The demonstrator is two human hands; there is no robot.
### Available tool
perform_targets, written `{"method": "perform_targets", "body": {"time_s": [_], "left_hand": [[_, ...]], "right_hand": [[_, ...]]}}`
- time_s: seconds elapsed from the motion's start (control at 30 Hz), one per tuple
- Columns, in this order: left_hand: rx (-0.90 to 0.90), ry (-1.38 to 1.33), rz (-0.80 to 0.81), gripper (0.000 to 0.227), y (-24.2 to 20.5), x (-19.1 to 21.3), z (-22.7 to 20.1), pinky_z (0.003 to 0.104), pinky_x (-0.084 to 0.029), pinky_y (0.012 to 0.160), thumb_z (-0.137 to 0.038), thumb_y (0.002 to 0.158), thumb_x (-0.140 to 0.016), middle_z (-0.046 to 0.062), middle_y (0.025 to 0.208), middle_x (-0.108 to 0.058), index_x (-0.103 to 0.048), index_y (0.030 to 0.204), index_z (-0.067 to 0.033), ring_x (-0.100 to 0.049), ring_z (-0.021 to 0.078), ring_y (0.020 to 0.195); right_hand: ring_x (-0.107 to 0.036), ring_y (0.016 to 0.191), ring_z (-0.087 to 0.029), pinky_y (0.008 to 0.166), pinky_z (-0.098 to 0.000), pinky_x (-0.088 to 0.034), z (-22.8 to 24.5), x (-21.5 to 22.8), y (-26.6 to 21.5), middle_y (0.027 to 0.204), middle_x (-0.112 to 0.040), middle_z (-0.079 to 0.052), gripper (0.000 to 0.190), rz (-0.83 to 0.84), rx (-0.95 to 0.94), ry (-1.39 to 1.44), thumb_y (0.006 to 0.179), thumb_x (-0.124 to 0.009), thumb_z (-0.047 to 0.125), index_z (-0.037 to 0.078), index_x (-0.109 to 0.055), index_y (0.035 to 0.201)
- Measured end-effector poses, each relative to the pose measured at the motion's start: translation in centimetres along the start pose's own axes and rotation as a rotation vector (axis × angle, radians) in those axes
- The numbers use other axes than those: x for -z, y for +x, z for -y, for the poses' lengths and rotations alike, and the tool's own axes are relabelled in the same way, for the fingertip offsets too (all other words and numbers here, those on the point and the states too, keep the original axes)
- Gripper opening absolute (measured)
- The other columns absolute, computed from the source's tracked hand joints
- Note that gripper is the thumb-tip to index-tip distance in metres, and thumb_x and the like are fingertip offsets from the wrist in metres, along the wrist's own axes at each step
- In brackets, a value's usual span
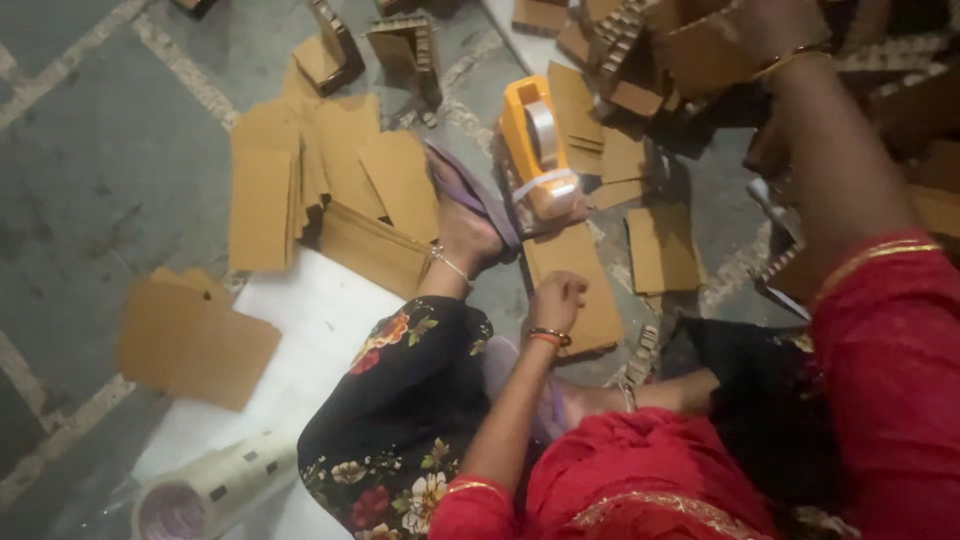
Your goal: The person sits on the floor and assembles small cardboard boxes by folding the flaps and securing them with clear packing tape. They use a handheld tape dispenser to apply tape to the seams of the boxes and place the finished units into a pile.
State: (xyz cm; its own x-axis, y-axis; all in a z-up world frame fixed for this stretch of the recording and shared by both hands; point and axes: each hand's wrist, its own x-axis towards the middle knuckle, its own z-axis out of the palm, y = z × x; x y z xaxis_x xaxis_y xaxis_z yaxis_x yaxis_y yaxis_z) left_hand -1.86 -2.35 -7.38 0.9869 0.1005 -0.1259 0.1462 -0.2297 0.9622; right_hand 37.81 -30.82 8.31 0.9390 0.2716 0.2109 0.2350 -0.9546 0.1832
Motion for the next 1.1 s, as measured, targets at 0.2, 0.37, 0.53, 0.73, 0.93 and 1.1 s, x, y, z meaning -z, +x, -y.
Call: {"method": "perform_targets", "body": {"time_s": [0.2, 0.37, 0.53, 0.73, 0.93, 1.1], "left_hand": [[0.109, 0.056, -0.005, 0.021, 0.3, 0.8, -2.6, 0.036, -0.059, 0.067, -0.014, 0.095, -0.053, 0.01, 0.091, -0.073, -0.073, 0.092, -0.008, -0.075, 0.0215, 0.068], [0.142, 0.14, -0.152, 0.027, 0.4, 0.9, -3.6, 0.042, -0.057, 0.08, -0.023, 0.095, -0.066, 0.008, 0.11, -0.073, -0.066, 0.12, -0.0149, -0.073, 0.0265, 0.097], [0.091, 0.6, -0.217, 0.096, 0.1, 1.6, -4.5, 0.053, -0.045, 0.102, -0.034, 0.059, -0.091, 0.011, 0.139, -0.048, -0.045, 0.143, -0.0282, -0.048, 0.038, 0.128], [0.019, 0.756, -0.306, 0.088, 0.3, 0.0, 1.9, 0.055, -0.043, 0.099, -0.029, 0.074, -0.087, 0.015, 0.148, -0.042, -0.039, 0.149, -0.0276, -0.046, 0.0436, 0.127], [-0.022, 0.661, -0.211, 0.082, -1.6, 3.1, -1.3, 0.049, -0.042, 0.108, -0.004, 0.067, -0.079, 0.007, 0.145, -0.049, -0.052, 0.142, -0.0244, -0.048, 0.0369, 0.131], [-0.129, 0.642, -0.212, 0.077, -4.0, 4.4, -5.2, 0.049, -0.042, 0.107, -0.008, 0.064, -0.081, 0.007, 0.135, -0.055, -0.054, 0.135, -0.0194, -0.049, 0.0357, 0.128]], "right_hand": [[-0.053, 0.125, -0.036, 0.088, -0.0517, -0.054, -0.4, -6.6, 0.7, 0.149, -0.057, -0.011, 0.064, -0.31, 0.25, -0.368, 0.084, -0.072, 0.02, 0.03, -0.065, 0.147], [-0.058, 0.114, -0.037, 0.083, -0.049, -0.054, 0.3, -3.8, -3.4, 0.145, -0.056, -0.018, 0.052, -0.185, 0.16, -0.14, 0.081, -0.079, 0.024, 0.022, -0.067, 0.132], [-0.066, 0.102, -0.035, 0.079, -0.0456, -0.055, 5.5, 4.3, -16.5, 0.14, -0.059, -0.021, 0.044, -0.216, 0.138, 0.339, 0.079, -0.086, 0.028, 0.012, -0.071, 0.117], [-0.063, 0.108, -0.031, 0.095, -0.0444, -0.053, 14.1, 1.5, -32.6, 0.111, -0.066, -0.015, 0.026, -0.205, 0.227, 0.898, 0.081, -0.069, 0.008, 0.013, -0.076, 0.106], [-0.066, 0.113, -0.034, 0.105, -0.0548, -0.049, 13.9, 0.0, -32.6, 0.107, -0.068, -0.009, 0.025, -0.05, 0.702, 0.642, 0.068, -0.073, 0.007, 0.014, -0.076, 0.091], [-0.062, 0.118, -0.033, 0.099, -0.0424, -0.05, 13.8, 7.6, -31.0, 0.127, -0.064, -0.011, 0.029, 0.014, 0.408, 0.837, 0.085, -0.071, 0.013, 0.014, -0.067, 0.114]]}}
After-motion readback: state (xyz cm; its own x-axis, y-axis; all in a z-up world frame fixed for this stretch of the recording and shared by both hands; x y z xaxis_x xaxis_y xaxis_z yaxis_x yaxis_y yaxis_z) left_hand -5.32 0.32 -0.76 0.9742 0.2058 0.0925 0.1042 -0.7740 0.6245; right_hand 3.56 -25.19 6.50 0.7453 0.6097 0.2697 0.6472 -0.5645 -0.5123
